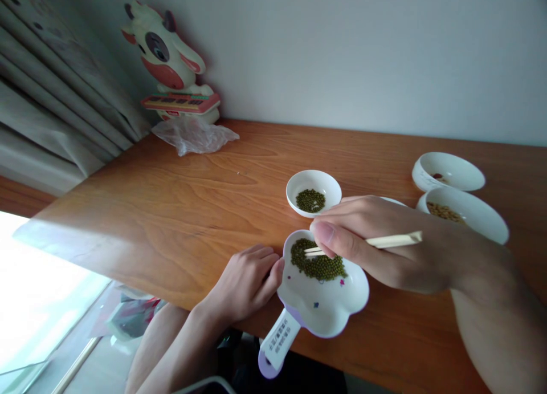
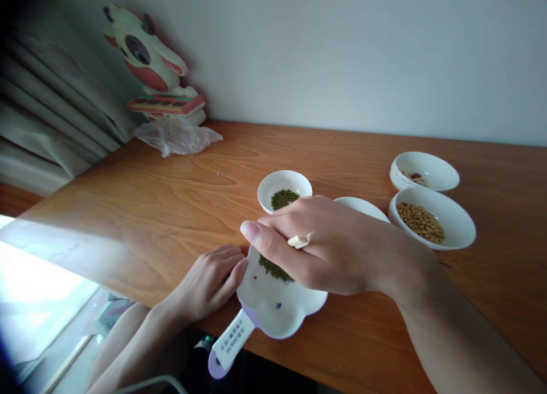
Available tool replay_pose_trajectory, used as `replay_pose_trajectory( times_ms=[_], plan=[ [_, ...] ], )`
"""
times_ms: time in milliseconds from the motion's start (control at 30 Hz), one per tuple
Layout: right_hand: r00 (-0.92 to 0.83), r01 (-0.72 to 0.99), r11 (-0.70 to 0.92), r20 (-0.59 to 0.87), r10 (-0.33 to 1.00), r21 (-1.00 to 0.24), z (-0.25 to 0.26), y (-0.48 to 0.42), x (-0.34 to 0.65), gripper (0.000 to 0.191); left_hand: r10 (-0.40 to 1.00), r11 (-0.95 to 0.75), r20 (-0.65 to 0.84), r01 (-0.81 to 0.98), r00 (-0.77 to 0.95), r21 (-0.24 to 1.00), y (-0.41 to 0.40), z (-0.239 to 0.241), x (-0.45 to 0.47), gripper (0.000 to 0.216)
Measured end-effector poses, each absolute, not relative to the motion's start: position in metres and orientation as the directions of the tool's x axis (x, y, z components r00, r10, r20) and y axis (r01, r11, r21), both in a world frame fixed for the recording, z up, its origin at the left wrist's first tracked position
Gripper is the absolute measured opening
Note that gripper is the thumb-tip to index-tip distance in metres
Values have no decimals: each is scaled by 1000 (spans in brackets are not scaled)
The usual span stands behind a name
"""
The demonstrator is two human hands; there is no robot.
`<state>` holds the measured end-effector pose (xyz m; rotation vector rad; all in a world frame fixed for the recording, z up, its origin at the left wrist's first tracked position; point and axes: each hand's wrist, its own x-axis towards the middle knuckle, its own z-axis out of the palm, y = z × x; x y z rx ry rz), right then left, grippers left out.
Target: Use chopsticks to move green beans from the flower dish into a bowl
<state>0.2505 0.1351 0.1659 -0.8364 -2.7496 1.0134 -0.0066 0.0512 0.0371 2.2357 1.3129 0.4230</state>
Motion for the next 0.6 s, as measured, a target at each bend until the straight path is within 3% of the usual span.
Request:
replay_pose_trajectory(
  times_ms=[600],
  plan=[
    [-837, 490, 621, -130, 532, -611, 165, 137, 247, 48, 879, -396, 2, 730, 476, 558, 51, 38, -7, 43]
  ],
)
